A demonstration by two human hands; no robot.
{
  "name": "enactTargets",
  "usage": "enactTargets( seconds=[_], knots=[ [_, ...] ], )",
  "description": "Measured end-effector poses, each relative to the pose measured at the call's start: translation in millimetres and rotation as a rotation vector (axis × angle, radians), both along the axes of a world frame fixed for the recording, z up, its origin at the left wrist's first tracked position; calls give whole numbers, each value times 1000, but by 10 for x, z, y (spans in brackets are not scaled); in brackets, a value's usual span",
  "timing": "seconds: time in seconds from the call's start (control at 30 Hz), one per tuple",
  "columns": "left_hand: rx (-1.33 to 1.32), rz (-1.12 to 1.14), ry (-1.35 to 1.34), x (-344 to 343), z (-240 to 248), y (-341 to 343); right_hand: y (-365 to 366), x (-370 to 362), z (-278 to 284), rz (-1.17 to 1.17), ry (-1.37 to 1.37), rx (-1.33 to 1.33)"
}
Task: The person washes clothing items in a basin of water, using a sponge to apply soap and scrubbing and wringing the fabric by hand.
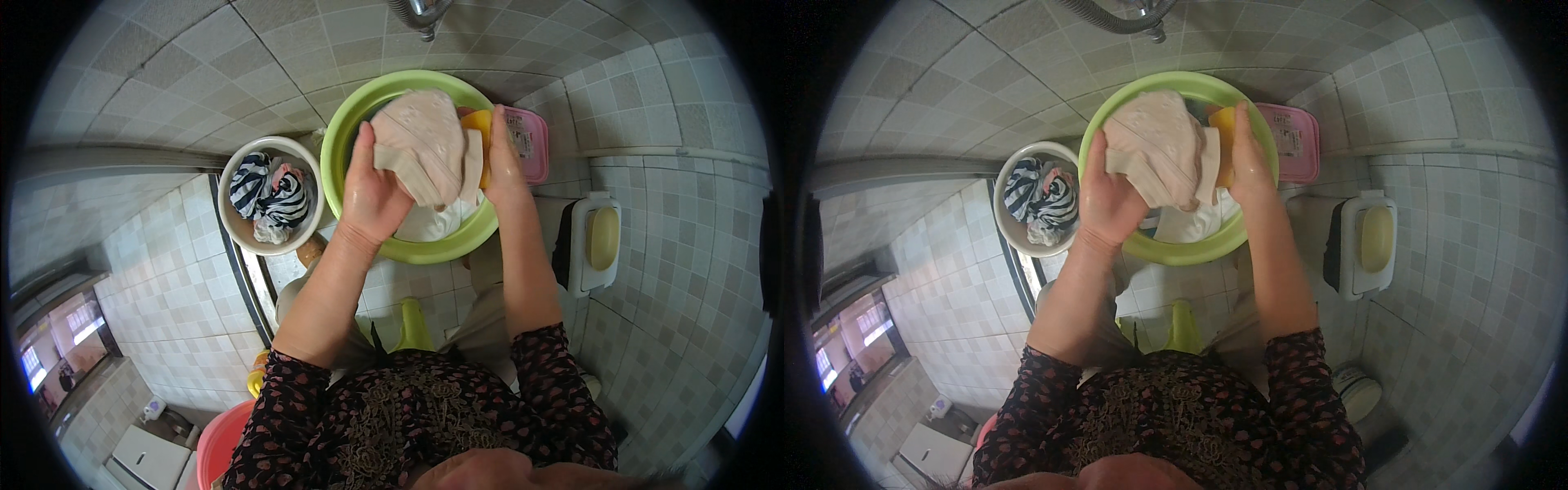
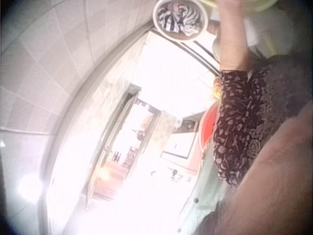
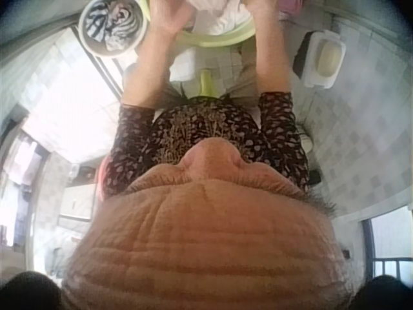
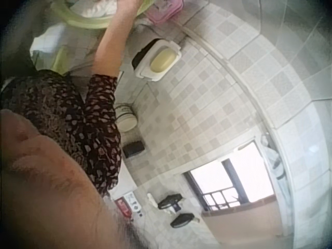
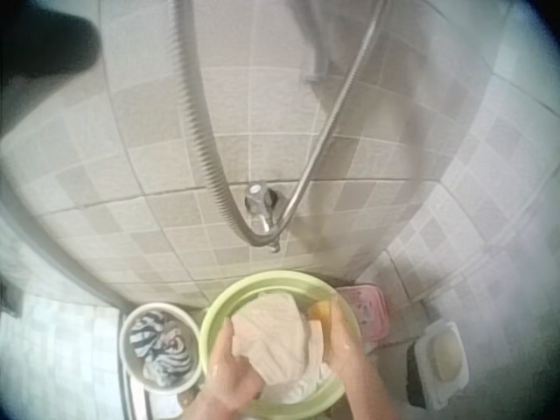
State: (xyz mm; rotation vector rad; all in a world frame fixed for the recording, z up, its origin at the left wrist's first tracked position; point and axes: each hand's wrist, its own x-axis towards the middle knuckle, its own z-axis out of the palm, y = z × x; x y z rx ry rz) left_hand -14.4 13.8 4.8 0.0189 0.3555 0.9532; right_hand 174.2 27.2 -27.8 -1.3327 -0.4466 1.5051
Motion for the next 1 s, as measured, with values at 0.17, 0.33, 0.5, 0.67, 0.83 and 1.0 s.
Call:
enactTargets(
  seconds=[0.17, 0.33, 0.5, 0.67, 0.83, 1.0],
  knots=[
    [110, 5, 91, -60, -62, 73, -133, -95, 180, 215, 269, 59],
    [458, 5, 510, 6, -12, 52, -173, -184, 274, 391, -155, 145],
    [300, 95, 656, -33, -24, 107, -126, -89, 249, 110, -64, 326],
    [8, -37, 955, -18, -130, 99, -63, 21, 445, -48, -137, 419],
    [-321, -179, 420, 84, -163, 59, -274, -309, 568, 178, -599, 603],
    [60, 6, 149, -154, -259, 73, -665, -710, 711, 823, -968, 720]
  ],
)
